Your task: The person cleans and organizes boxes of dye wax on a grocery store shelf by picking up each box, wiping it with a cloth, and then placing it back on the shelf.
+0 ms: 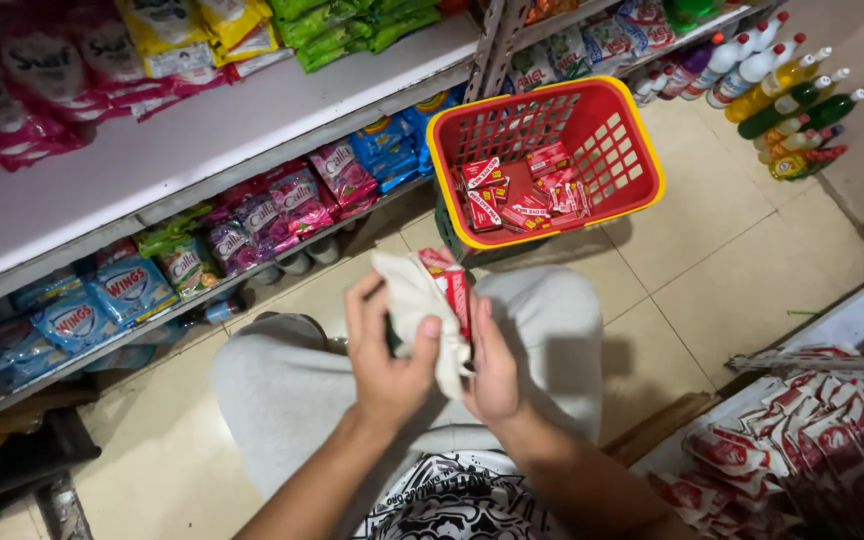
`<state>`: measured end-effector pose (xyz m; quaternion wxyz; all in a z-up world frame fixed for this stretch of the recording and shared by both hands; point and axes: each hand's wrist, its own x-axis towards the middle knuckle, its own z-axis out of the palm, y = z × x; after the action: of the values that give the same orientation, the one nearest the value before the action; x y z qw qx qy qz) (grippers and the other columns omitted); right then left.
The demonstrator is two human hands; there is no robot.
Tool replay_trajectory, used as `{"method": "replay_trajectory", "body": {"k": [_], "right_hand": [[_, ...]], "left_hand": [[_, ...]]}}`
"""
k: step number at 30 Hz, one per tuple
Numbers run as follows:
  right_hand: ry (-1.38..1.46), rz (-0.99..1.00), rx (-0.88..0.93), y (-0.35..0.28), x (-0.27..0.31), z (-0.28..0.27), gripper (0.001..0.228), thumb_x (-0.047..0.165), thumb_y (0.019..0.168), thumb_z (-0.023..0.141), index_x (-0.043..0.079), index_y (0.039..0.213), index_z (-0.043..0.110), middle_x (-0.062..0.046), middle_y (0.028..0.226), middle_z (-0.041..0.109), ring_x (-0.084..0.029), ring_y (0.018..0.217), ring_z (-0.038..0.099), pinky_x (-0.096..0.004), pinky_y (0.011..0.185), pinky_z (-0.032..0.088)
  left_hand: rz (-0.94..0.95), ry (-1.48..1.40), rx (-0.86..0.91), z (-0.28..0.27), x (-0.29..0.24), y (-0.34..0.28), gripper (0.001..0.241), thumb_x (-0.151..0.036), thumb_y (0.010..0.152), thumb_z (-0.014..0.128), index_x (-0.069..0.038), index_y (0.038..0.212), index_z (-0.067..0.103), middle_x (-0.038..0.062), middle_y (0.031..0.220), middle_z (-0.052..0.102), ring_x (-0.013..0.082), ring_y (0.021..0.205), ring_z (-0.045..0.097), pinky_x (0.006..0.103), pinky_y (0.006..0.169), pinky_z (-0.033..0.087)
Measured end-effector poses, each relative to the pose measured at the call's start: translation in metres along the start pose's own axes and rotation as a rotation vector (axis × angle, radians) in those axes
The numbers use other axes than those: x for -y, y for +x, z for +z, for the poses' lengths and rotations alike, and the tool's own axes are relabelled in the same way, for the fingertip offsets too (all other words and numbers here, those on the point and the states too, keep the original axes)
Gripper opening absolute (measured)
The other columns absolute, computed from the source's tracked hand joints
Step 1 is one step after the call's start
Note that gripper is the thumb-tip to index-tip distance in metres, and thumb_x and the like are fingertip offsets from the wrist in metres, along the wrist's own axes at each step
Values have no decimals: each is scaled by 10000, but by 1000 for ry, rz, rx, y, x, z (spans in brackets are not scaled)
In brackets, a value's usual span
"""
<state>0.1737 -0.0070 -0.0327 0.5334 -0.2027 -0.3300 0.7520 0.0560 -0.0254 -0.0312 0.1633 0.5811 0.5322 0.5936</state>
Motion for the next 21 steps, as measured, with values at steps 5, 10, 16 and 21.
{"method": "replay_trajectory", "body": {"k": [5, 10, 16, 21], "right_hand": [[-80, -87, 14, -3, 7, 12, 646, 355, 1115, 343, 14, 1641, 185, -143, 1663, 338, -245, 1547, 328, -382, 1282, 224], [-164, -114, -32, 6, 17, 3, 617, 326, 1137, 317, -2, 1649, 216, -186, 1611, 397, -269, 1478, 399, -398, 1251, 276], [-96, -20, -20, 0, -8, -14, 585, 309, 1160, 254, -44, 1626, 256, -203, 1608, 386, -288, 1469, 392, -414, 1236, 286], [-124, 4, 69, 4, -9, 6, 605, 336, 1137, 239, -6, 1635, 212, -147, 1685, 301, -240, 1560, 307, -370, 1288, 232]], "left_hand": [[-95, -158, 34, -2, -4, 6, 492, -277, 1030, 587, 47, 1390, 501, 196, 1357, 502, 319, 1232, 561, 398, 1098, 457], [-101, -150, 99, 4, -10, -15, 495, -267, 1032, 595, 68, 1382, 492, 223, 1366, 492, 347, 1240, 556, 417, 1092, 450], [-70, -77, 42, -6, -11, 0, 410, -265, 1032, 620, 49, 1294, 581, 237, 1353, 513, 358, 1237, 575, 427, 1071, 476], [-57, 3, -56, -17, -16, 7, 366, -263, 1030, 627, 43, 1230, 650, 238, 1339, 554, 361, 1244, 579, 431, 1071, 479]]}}
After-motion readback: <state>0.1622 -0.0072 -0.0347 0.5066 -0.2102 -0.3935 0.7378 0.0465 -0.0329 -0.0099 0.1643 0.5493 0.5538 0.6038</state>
